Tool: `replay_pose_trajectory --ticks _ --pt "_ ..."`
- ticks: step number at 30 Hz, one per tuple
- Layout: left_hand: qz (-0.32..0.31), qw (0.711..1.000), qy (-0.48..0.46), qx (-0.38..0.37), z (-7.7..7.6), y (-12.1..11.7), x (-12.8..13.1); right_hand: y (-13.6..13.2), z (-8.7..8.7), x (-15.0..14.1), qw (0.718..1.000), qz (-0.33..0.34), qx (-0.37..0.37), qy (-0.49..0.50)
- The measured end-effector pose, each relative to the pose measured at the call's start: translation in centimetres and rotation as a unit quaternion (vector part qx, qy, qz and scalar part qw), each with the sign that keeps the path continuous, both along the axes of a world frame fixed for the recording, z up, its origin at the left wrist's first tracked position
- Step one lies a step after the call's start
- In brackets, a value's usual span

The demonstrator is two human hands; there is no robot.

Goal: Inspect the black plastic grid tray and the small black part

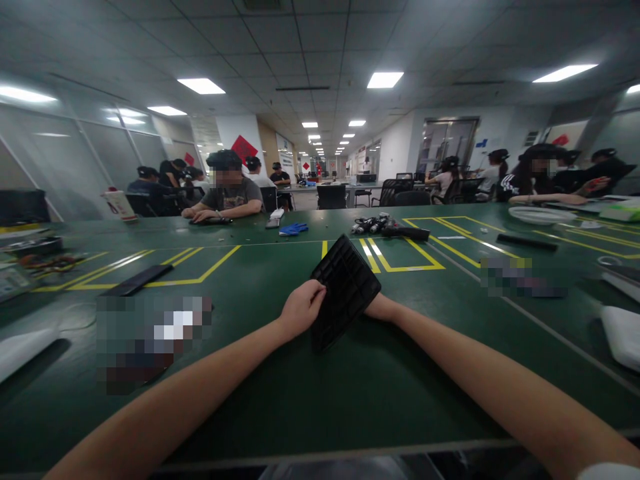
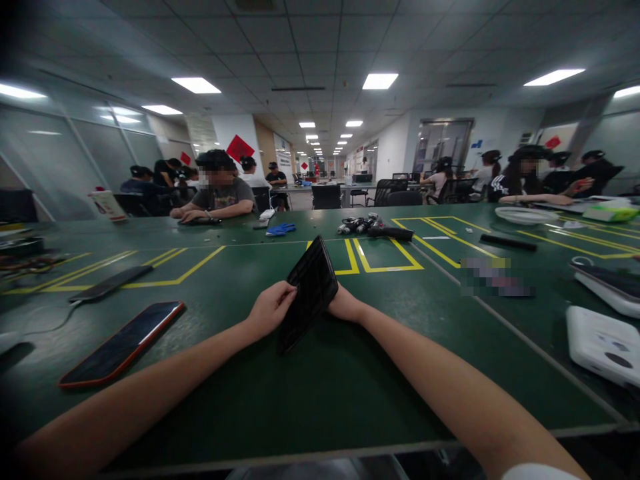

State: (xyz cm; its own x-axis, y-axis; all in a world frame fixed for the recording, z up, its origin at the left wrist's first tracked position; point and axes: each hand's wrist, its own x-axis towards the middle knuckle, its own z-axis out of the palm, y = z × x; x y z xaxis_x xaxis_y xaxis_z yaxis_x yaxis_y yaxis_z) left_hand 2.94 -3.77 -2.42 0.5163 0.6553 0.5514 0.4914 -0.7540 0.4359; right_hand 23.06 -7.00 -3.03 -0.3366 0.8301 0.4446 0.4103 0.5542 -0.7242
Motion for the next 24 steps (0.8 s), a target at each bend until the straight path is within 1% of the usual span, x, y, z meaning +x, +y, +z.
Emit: replay_pose_trajectory --ticks 3,6,9,12,14,18,20,21,23,24 --pt "-0.013 0.999 -0.015 -0.031 -0.2 0.2 0.1 0.0 0.0 0.0 1.000 -0.001 0.005 -0.008" --pt "0.007 0.995 -0.042 -0.085 -0.1 0.4 0.3 0.0 0.0 0.0 1.000 -0.004 0.011 -0.011" --pt "0.026 0.996 -0.021 -0.087 0.2 0.3 0.3 0.0 0.0 0.0 1.000 -0.007 0.015 -0.015" --pt "-0.005 0.998 -0.003 -0.065 0.5 0.2 0.1 0.1 -0.1 0.1 1.000 -0.003 0.009 -0.016" --pt "-0.024 0.998 -0.009 -0.064 0.6 0.3 0.0 0.1 -0.1 0.1 1.000 0.001 0.006 -0.021" --pt "-0.032 0.988 -0.084 -0.129 0.5 0.6 0.2 0.3 -0.2 0.1 0.999 0.000 0.013 -0.042" --pt "-0.035 0.969 -0.146 -0.198 0.5 0.7 0.4 0.4 -0.2 0.1 0.999 -0.001 0.017 -0.044" --pt "-0.030 0.950 -0.186 -0.249 0.6 0.8 0.5 0.4 -0.3 0.2 0.999 -0.001 0.019 -0.045" --pt "-0.014 0.900 -0.259 -0.349 1.0 1.0 0.6 0.4 -0.3 0.2 0.998 -0.004 0.023 -0.052" --pt "-0.007 0.877 -0.283 -0.387 1.2 1.1 0.6 0.5 -0.4 0.2 0.998 -0.009 0.027 -0.057"
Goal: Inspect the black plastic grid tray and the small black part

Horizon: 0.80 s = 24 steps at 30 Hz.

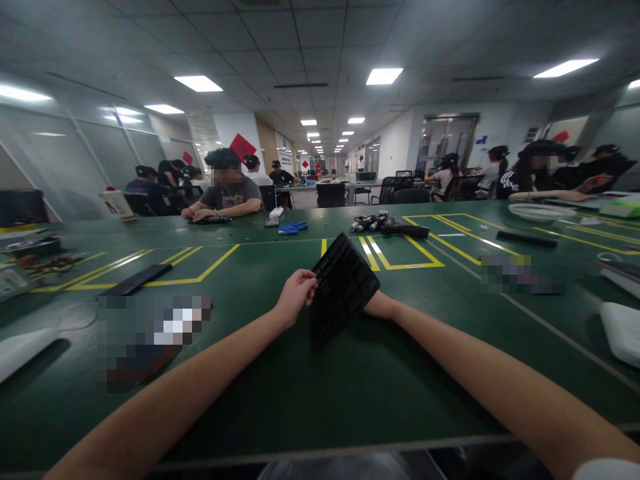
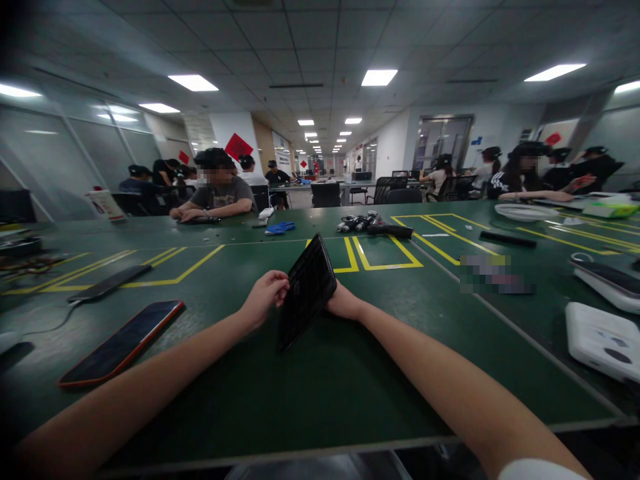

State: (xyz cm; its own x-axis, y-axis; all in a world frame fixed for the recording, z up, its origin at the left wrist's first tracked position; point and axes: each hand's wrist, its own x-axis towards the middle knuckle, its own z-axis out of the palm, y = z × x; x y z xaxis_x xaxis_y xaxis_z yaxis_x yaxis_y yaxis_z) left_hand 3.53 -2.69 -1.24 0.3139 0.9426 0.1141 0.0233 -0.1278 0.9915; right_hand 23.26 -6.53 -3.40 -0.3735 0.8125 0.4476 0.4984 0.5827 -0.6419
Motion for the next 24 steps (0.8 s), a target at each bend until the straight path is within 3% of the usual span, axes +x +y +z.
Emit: replay_pose_trajectory --ticks 2,7,10,13,17,20,22,24 --pt "-0.003 0.999 -0.017 -0.045 0.4 0.2 -0.2 0.0 -0.1 0.0 1.000 -0.010 0.003 -0.010" --pt "-0.052 0.996 0.008 -0.071 0.5 0.4 -0.6 0.1 -0.2 0.1 1.000 -0.003 -0.006 -0.007" --pt "-0.097 0.991 0.086 0.018 0.0 0.3 -0.5 0.1 -0.2 0.1 1.000 0.005 -0.014 0.005" --pt "-0.107 0.961 0.199 0.159 -0.5 0.4 -0.5 0.1 -0.2 0.1 1.000 0.019 -0.005 0.008" --pt "-0.050 0.903 0.329 0.272 -0.4 0.3 -0.5 0.2 -0.3 -0.1 0.999 0.027 0.016 0.023" --pt "0.018 0.866 0.398 0.301 0.4 0.7 -0.8 0.6 -0.3 0.4 0.999 0.002 0.035 -0.010" --pt "0.079 0.852 0.433 0.286 1.1 1.6 -1.5 0.9 0.1 1.4 0.996 -0.063 0.038 -0.057" --pt "0.138 0.832 0.479 0.245 1.9 3.1 -2.8 1.1 0.8 3.1 0.979 -0.172 0.027 -0.110"
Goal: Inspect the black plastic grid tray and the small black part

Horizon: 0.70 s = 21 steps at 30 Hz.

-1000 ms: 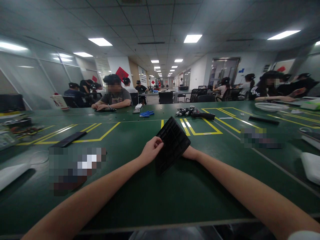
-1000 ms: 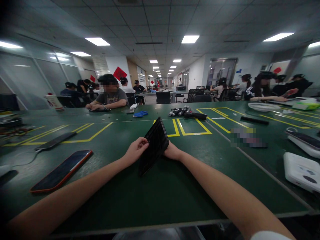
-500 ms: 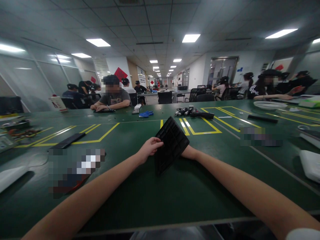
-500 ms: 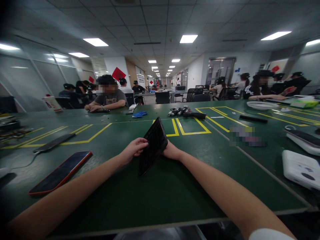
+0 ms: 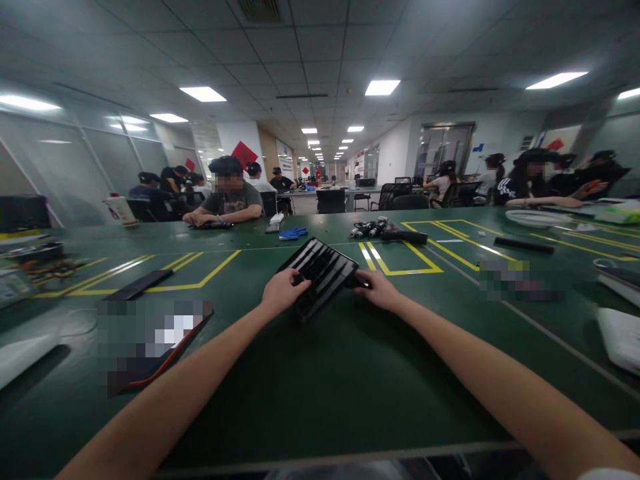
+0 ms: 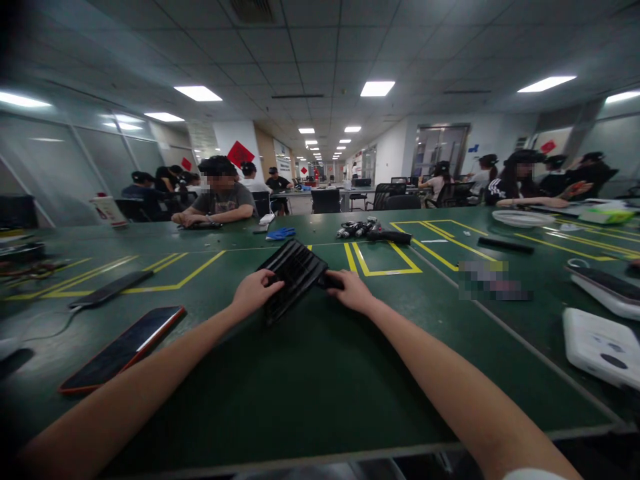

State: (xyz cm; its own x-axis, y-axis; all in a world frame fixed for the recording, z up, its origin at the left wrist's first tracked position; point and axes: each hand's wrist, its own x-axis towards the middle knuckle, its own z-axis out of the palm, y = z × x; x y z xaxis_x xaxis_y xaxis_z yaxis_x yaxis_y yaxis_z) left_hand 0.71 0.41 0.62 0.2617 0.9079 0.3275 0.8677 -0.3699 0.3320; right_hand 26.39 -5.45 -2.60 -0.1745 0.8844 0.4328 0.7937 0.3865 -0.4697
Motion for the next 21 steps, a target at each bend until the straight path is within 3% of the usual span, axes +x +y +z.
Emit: replay_pose_trajectory --ticks 3,5,9,12,16,18,21 --pt "0.102 0.993 0.045 -0.041 0.9 2.5 -2.7 0.0 0.7 3.4 0.979 -0.183 -0.027 -0.082" --pt "0.141 0.986 0.061 -0.061 1.2 3.8 -4.4 -0.1 0.7 5.6 0.959 -0.253 -0.057 -0.113" --pt "0.182 0.979 0.075 -0.061 1.5 4.8 -6.4 -0.2 -0.3 8.0 0.941 -0.299 -0.099 -0.123" --pt "0.169 0.983 0.063 -0.019 1.5 4.3 -5.9 -0.2 -0.5 7.7 0.933 -0.318 -0.100 -0.133" --pt "0.068 0.995 0.038 0.058 0.5 1.8 -2.4 -0.5 0.4 4.9 0.937 -0.303 -0.018 -0.172" --pt "-0.041 0.996 0.032 0.068 -0.6 0.3 -0.1 -0.7 0.6 2.8 0.954 -0.246 0.004 -0.173" --pt "-0.232 0.971 0.036 0.051 -2.5 -1.2 2.5 -1.1 0.1 -0.5 0.979 -0.128 -0.008 -0.159"
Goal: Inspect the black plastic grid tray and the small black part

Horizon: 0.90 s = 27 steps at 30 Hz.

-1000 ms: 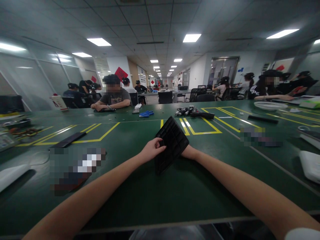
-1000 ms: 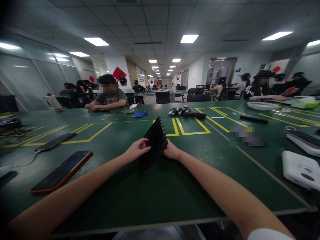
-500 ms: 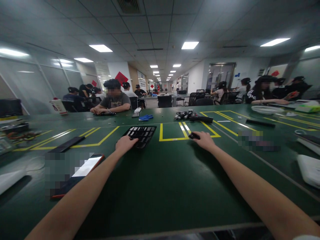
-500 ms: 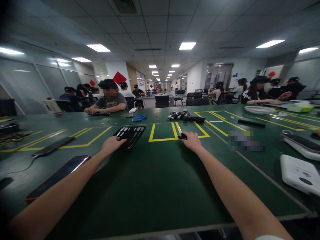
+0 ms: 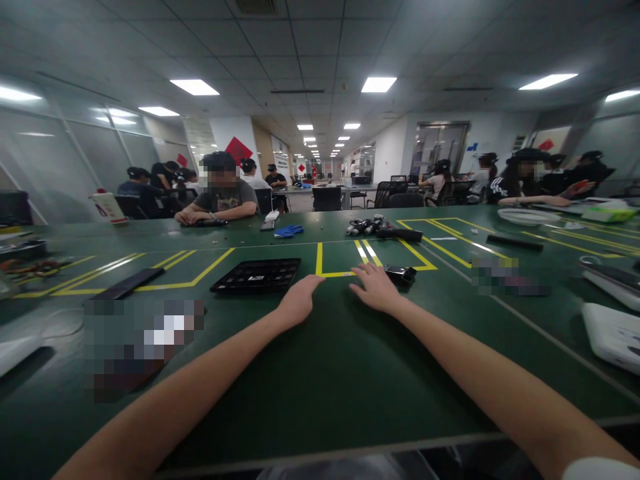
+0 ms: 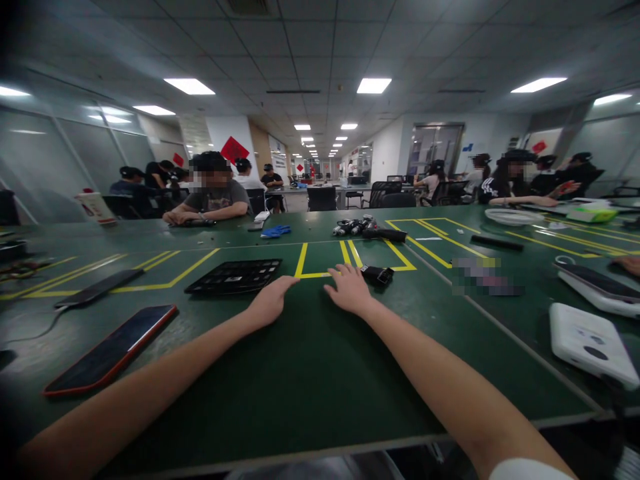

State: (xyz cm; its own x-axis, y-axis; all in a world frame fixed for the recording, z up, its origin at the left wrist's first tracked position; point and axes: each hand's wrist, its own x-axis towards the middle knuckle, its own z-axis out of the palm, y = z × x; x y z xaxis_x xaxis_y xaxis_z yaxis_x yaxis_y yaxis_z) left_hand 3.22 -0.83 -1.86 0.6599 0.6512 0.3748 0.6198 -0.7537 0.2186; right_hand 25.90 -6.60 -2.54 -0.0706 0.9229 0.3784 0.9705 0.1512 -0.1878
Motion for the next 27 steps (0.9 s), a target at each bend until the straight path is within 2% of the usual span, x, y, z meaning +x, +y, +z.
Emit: replay_pose_trajectory --ticks 2,4,7,9,12,14,16,18,20,23,25,27 --pt "-0.038 0.998 0.030 -0.026 -0.9 -0.1 0.8 -0.2 -0.6 -1.7 0.997 0.069 -0.043 0.006" --pt "-0.033 0.998 0.046 -0.042 -1.2 0.1 0.9 -0.4 -1.0 -2.6 0.990 0.114 -0.080 -0.002" --pt "-0.024 0.998 0.039 -0.031 -1.1 -0.1 0.6 -0.2 -0.8 -2.2 0.988 0.137 -0.064 -0.028" --pt "-0.046 0.998 0.035 -0.007 -0.7 -1.1 0.4 0.0 -0.2 -0.9 0.994 0.102 -0.010 -0.049" --pt "-0.140 0.988 0.059 0.008 0.1 -3.7 0.3 0.2 0.4 2.3 0.995 -0.022 0.066 -0.077" --pt "-0.196 0.977 0.081 0.001 0.7 -5.3 0.4 0.3 0.3 4.7 0.990 -0.101 0.058 -0.081" --pt "-0.206 0.975 0.088 0.003 1.1 -6.2 0.4 0.3 -0.2 6.7 0.987 -0.149 0.002 -0.068" --pt "-0.153 0.985 0.076 0.014 1.3 -6.1 0.5 0.4 -0.6 7.8 0.984 -0.165 -0.046 -0.053" --pt "-0.059 0.996 0.059 0.019 1.2 -5.1 0.5 0.6 -0.9 8.2 0.983 -0.168 -0.059 -0.047" --pt "0.071 0.997 0.027 -0.030 0.6 -2.7 0.1 0.7 -1.0 7.8 0.982 -0.172 -0.065 -0.047" --pt "0.102 0.992 0.005 -0.075 0.2 -1.5 -0.4 0.7 -0.9 7.5 0.982 -0.172 -0.068 -0.045" --pt "0.102 0.989 -0.019 -0.104 0.1 -0.7 -0.9 0.7 -0.9 7.4 0.982 -0.171 -0.069 -0.043"
